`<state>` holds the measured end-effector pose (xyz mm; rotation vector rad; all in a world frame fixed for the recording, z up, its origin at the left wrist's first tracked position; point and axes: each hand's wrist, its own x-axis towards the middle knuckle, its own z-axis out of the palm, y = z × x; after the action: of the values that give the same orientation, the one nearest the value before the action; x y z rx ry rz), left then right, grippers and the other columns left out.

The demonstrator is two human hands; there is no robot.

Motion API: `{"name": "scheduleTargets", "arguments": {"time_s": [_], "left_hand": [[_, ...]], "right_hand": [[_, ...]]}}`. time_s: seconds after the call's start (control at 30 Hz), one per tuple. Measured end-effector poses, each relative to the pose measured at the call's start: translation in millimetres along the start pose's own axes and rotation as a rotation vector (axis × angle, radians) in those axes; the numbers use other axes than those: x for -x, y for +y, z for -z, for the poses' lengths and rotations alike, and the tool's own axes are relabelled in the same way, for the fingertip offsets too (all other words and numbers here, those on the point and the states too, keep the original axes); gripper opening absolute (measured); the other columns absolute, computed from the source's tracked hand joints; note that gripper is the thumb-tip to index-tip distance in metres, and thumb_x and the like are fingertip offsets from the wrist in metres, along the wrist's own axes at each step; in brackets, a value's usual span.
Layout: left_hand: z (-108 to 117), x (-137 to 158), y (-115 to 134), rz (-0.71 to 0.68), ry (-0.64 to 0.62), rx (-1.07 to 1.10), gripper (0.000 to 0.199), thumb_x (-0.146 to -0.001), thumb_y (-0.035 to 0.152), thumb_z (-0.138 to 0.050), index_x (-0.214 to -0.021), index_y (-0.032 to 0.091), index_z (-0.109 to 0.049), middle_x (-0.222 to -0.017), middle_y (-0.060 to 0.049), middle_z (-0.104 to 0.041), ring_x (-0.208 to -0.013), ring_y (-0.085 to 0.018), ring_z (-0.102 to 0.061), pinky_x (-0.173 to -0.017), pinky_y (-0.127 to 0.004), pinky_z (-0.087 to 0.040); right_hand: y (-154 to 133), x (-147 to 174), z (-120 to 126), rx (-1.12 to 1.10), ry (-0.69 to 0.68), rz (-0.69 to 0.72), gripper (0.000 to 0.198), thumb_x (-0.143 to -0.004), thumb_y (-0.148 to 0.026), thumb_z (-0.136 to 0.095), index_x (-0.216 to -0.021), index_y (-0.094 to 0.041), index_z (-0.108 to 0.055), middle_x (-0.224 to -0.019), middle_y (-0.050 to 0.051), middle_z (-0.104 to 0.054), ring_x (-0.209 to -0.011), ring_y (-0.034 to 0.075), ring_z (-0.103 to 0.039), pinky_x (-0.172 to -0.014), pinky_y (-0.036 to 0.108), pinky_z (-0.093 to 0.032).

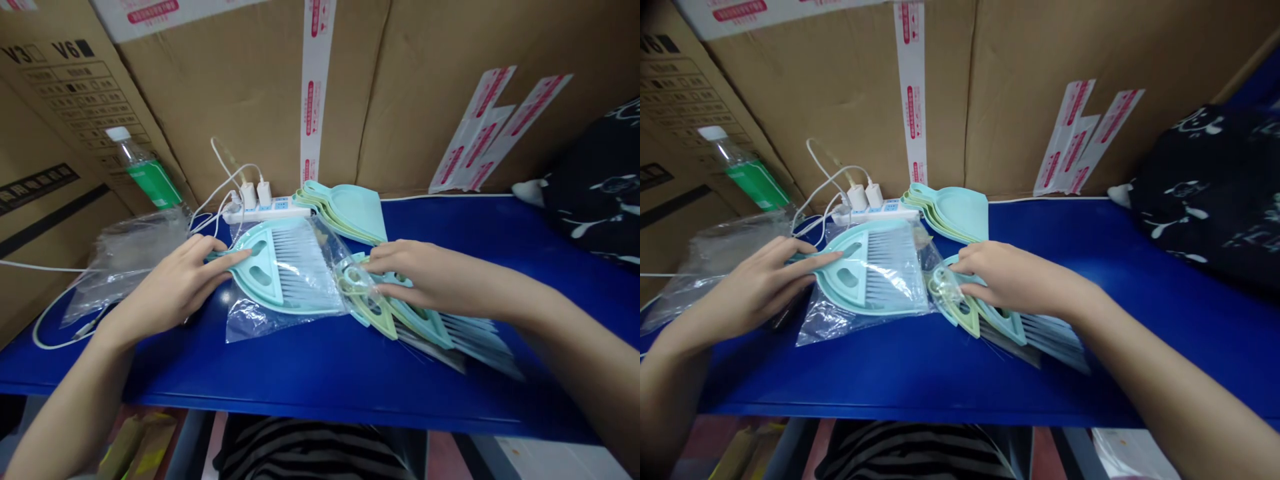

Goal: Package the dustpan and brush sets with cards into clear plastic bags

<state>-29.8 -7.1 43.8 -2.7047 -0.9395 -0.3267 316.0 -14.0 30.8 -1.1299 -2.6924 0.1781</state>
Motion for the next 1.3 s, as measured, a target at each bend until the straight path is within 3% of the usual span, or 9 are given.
{"name": "scheduleTargets", "arguments": {"time_s": [0.1, 0.27, 0.5, 0.6, 0.73, 0.8, 0.93, 1.13, 1.3], "left_hand": [[0, 0, -2, 0.036, -0.013, 0.014, 0.039, -0.1, 0.03, -0.033, -0.132, 0.024, -0.054, -0.099, -0.009, -0.056, -0.085, -0.02, -0.053, -0.077, -0.034, -0.049], [0, 1, -1, 0.065, -0.039, 0.023, 0.04, -0.099, 0.031, -0.032, -0.133, 0.025, -0.054, -0.098, -0.008, -0.057, -0.084, -0.02, -0.053, -0.077, -0.033, -0.048], [-1, 2, -1, 0.032, -0.045, -0.029, 0.042, -0.1, 0.03, -0.03, -0.132, 0.019, -0.054, -0.097, -0.01, -0.055, -0.083, -0.021, -0.052, -0.075, -0.034, -0.047], [-2, 2, 0, 0.033, -0.052, -0.03, 0.042, -0.1, 0.031, -0.029, -0.133, 0.02, -0.054, -0.096, -0.009, -0.055, -0.083, -0.021, -0.051, -0.075, -0.034, -0.047], [-2, 1, 2, 0.046, -0.067, -0.012, 0.042, -0.101, 0.031, -0.029, -0.132, 0.02, -0.055, -0.095, -0.009, -0.055, -0.083, -0.02, -0.052, -0.074, -0.033, -0.046], [-2, 0, 3, 0.053, -0.08, -0.006, 0.042, -0.101, 0.032, -0.028, -0.132, 0.021, -0.055, -0.094, -0.009, -0.055, -0.083, -0.02, -0.052, -0.074, -0.033, -0.047], [-2, -1, 3, 0.046, -0.088, -0.01, 0.043, -0.101, 0.033, -0.027, -0.131, 0.021, -0.056, -0.094, -0.009, -0.056, -0.082, -0.02, -0.052, -0.073, -0.033, -0.047], [-2, 0, 2, 0.042, -0.088, -0.002, 0.043, -0.101, 0.031, -0.027, -0.133, 0.02, -0.054, -0.095, -0.009, -0.056, -0.084, -0.02, -0.053, -0.074, -0.033, -0.047], [-1, 1, 4, 0.027, -0.1, 0.052, 0.041, -0.101, 0.029, -0.028, -0.133, 0.021, -0.054, -0.1, -0.009, -0.056, -0.086, -0.019, -0.053, -0.077, -0.032, -0.047]], "right_hand": [[-4, -1, -7, 0.029, -0.045, 0.052, 0.026, -0.089, -0.027, -0.048, -0.093, -0.02, -0.072, -0.092, 0.01, -0.07, -0.084, 0.024, -0.065, -0.071, 0.037, -0.052], [-9, -6, -26, 0.122, -0.003, 0.036, 0.039, -0.09, -0.041, -0.051, -0.112, -0.014, -0.068, -0.112, 0.017, -0.067, -0.1, 0.031, -0.063, -0.084, 0.046, -0.051], [-10, -9, -40, 0.122, -0.038, -0.053, 0.045, -0.093, -0.04, -0.041, -0.118, -0.01, -0.064, -0.124, 0.021, -0.063, -0.111, 0.033, -0.062, -0.091, 0.048, -0.051], [-6, -8, -41, 0.152, -0.029, -0.053, 0.048, -0.09, -0.04, -0.044, -0.121, -0.009, -0.063, -0.13, 0.023, -0.06, -0.115, 0.036, -0.059, -0.091, 0.051, -0.051], [0, -6, -41, 0.173, -0.071, -0.039, 0.043, -0.09, -0.027, -0.041, -0.126, -0.013, -0.061, -0.132, 0.02, -0.06, -0.112, 0.033, -0.062, -0.09, 0.05, -0.053], [2, -4, -41, 0.164, -0.086, -0.042, 0.046, -0.092, -0.032, -0.043, -0.13, -0.013, -0.058, -0.135, 0.02, -0.057, -0.117, 0.034, -0.059, -0.093, 0.05, -0.052], [2, -1, -44, 0.135, -0.07, -0.07, 0.07, -0.086, -0.061, -0.048, -0.136, -0.012, -0.054, -0.14, 0.022, -0.052, -0.129, 0.038, -0.047, -0.1, 0.055, -0.045], [2, -2, -37, 0.109, -0.176, -0.145, 0.072, -0.085, -0.05, -0.054, -0.139, -0.003, -0.049, -0.145, 0.026, -0.043, -0.134, 0.038, -0.041, -0.106, 0.053, -0.04], [17, 1, -29, 0.047, -0.23, -0.12, 0.071, -0.085, -0.053, -0.053, -0.141, -0.011, -0.048, -0.149, 0.02, -0.039, -0.137, 0.034, -0.037, -0.109, 0.05, -0.038]]}}
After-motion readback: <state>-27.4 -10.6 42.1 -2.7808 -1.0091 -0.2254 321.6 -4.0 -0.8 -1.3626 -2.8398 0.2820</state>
